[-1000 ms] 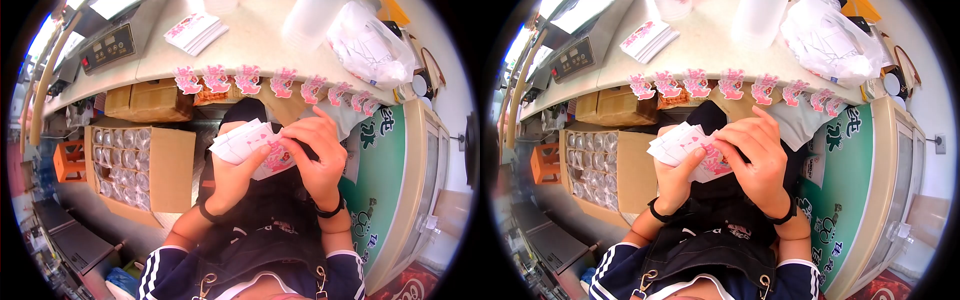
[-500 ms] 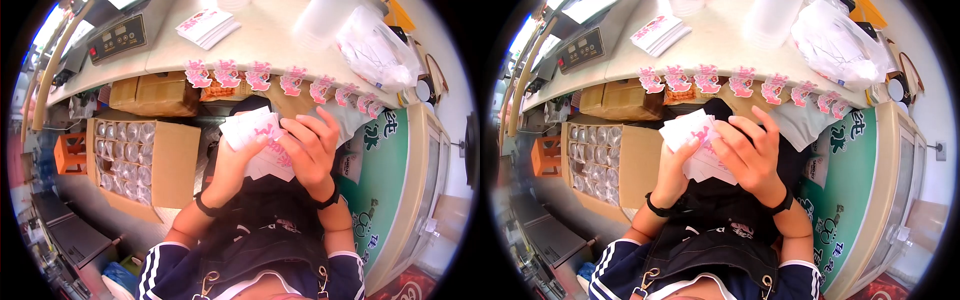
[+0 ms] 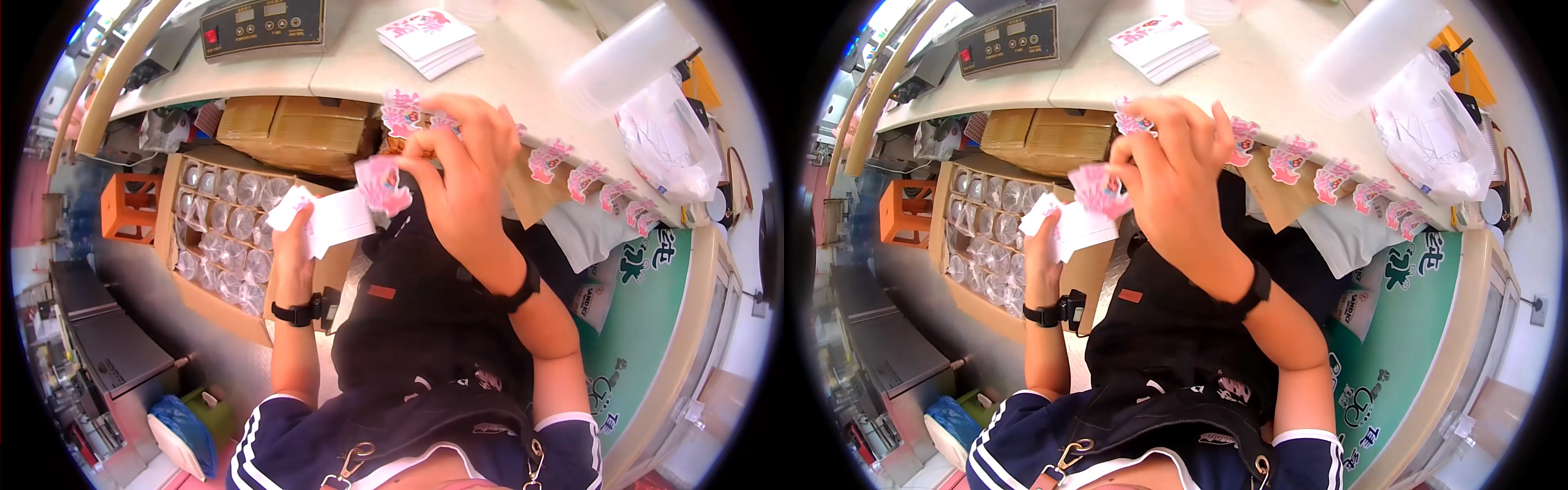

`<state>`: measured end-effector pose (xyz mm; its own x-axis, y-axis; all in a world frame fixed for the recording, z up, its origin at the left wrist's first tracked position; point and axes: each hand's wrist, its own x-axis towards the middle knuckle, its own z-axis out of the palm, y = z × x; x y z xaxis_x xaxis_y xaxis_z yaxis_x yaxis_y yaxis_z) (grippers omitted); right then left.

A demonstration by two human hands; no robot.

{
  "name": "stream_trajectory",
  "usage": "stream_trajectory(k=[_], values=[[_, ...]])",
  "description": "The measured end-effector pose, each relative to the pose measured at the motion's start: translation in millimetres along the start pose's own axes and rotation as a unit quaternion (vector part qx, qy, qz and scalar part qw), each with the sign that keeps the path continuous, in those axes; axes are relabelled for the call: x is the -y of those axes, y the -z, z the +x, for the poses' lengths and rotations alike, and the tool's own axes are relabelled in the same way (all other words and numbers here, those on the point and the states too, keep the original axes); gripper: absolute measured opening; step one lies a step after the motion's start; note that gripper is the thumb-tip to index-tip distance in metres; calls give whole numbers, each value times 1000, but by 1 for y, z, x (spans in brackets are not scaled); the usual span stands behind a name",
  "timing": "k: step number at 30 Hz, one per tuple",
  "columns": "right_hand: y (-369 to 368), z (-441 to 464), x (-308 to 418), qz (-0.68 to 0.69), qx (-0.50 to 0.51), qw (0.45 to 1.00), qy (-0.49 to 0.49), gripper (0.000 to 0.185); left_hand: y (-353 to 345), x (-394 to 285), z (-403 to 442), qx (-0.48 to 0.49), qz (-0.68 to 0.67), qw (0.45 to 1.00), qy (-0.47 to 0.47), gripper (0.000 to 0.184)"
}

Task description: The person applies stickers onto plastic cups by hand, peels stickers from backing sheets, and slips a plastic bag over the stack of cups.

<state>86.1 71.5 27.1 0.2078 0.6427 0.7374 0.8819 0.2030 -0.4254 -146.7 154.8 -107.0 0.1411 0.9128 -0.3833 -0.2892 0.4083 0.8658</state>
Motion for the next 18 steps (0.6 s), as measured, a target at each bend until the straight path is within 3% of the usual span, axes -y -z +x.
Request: stream_trajectory(k=[5, 8, 11, 13, 15, 17, 18], values=[[-74, 33, -23, -71, 9, 997, 7, 13, 15, -7, -8, -58, -47, 997, -28, 37], [-97, 47, -40, -187, -59, 981, 8, 18, -11, -11, -22, -29, -40, 998, -28, 36], [-66, 47, -33, -117, -99, 988, 23, 29, -44, -16, -39, 31, -48, 998, -6, 38], [-30, 27, -19, 31, 43, 998, -21, 43, -71, -23, -56, 74, -53, 996, -23, 36], [12, 1, -9, 152, 219, 958, -107, 61, -92, -24, -66, 105, -53, 993, -9, 35], [47, -18, -12, 227, 302, 898, -226, 48, -113, -18, -73, 148, -54, 987, 10, 34], [64, -27, -20, 207, 226, 931, -197, 36, -120, -15, -74, 181, -54, 981, 48, 35]])
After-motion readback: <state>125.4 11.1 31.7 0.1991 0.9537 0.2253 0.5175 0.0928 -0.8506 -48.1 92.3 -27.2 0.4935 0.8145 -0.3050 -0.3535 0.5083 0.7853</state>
